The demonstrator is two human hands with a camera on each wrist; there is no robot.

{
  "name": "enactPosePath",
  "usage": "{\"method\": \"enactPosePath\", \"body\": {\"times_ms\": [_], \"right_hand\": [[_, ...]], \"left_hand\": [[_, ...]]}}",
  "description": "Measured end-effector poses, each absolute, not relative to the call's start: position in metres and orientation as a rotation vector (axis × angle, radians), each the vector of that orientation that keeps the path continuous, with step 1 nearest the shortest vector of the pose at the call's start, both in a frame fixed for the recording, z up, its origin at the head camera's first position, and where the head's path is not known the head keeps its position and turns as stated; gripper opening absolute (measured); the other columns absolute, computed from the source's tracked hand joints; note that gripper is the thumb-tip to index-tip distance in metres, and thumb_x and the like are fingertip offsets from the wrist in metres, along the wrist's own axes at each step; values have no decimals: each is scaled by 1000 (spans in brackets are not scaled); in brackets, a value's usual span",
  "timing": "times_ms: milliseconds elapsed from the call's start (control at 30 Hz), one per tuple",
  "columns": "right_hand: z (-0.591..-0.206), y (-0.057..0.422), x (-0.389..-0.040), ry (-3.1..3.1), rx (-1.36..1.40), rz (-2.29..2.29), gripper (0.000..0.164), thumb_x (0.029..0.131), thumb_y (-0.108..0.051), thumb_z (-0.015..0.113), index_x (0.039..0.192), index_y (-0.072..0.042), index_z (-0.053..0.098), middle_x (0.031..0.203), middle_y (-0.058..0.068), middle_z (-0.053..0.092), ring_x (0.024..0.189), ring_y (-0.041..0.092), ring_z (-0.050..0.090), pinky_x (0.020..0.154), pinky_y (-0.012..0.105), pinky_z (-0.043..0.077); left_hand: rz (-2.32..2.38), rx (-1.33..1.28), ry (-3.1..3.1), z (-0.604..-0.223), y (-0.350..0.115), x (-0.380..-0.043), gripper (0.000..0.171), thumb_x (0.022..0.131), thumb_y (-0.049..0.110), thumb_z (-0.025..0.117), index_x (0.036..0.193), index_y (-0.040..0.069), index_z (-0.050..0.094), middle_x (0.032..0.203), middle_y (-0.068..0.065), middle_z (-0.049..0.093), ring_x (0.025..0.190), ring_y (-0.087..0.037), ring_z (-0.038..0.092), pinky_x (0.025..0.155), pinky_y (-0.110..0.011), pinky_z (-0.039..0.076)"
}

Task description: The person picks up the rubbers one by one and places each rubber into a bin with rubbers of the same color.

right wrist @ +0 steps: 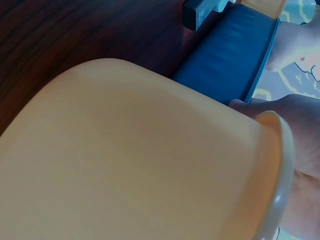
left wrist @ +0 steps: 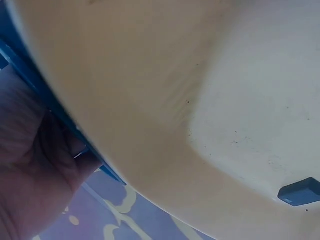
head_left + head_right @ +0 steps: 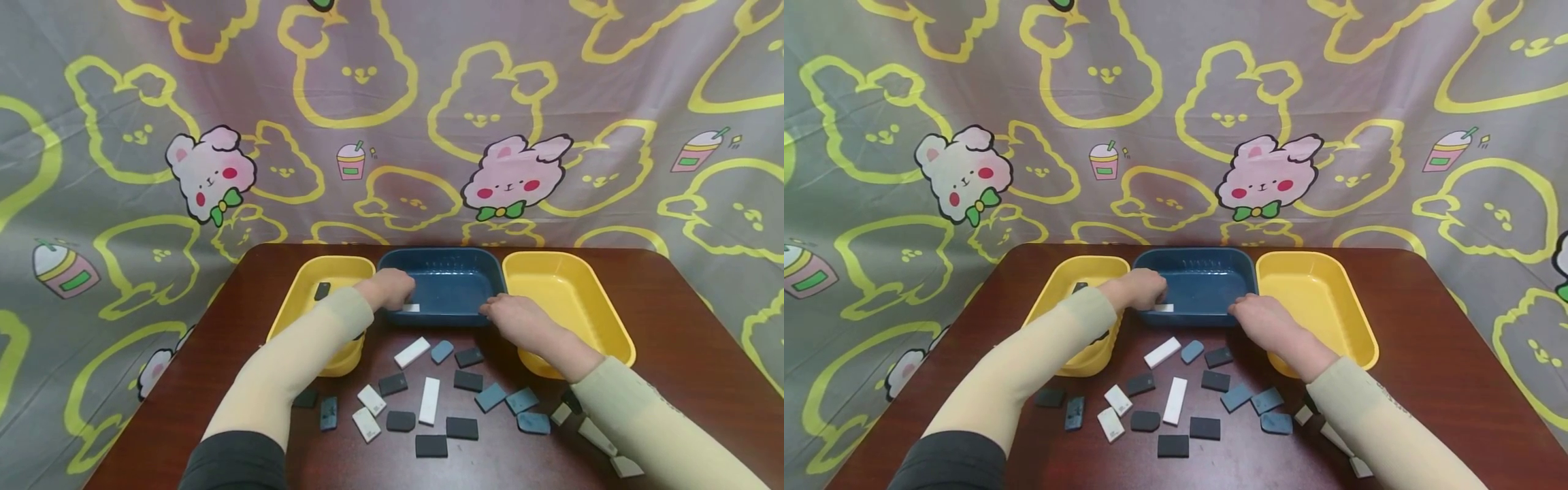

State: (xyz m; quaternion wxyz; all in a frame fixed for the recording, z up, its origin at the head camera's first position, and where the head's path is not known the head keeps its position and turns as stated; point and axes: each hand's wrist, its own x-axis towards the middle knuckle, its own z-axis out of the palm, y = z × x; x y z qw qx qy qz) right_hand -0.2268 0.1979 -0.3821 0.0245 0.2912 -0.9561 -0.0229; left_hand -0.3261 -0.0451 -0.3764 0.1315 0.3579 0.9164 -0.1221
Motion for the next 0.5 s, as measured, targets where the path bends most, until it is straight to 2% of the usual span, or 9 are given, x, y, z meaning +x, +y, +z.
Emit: {"method": "enactPosePath", "body": {"times_ms": [233,433,500], "right_hand": [[-381,197,-227,-2971,897,-63,21,86,0,70,107,-2,73,90,7,69,76,19,61,75,36,55],[-382,196,-227,-2985,874,-53,22,87,-1,69,109,-2,72,95,9,70,81,21,63,78,37,54],[-382,196,-227,-2984,874,-53,22,87,-1,70,109,-2,72,96,9,70,82,22,63,78,38,54]], "left_hand": [[-351,1043,2665,-374,-46,-327,7,89,17,70,93,14,74,78,4,64,73,-15,58,72,-28,49],[-426,1070,2728,-357,-55,-318,27,91,40,67,100,14,70,80,5,64,72,-12,58,67,-28,49],[-415,1112,2758,-348,-60,-313,30,92,43,65,103,15,69,84,4,65,75,-12,59,67,-30,50]]}}
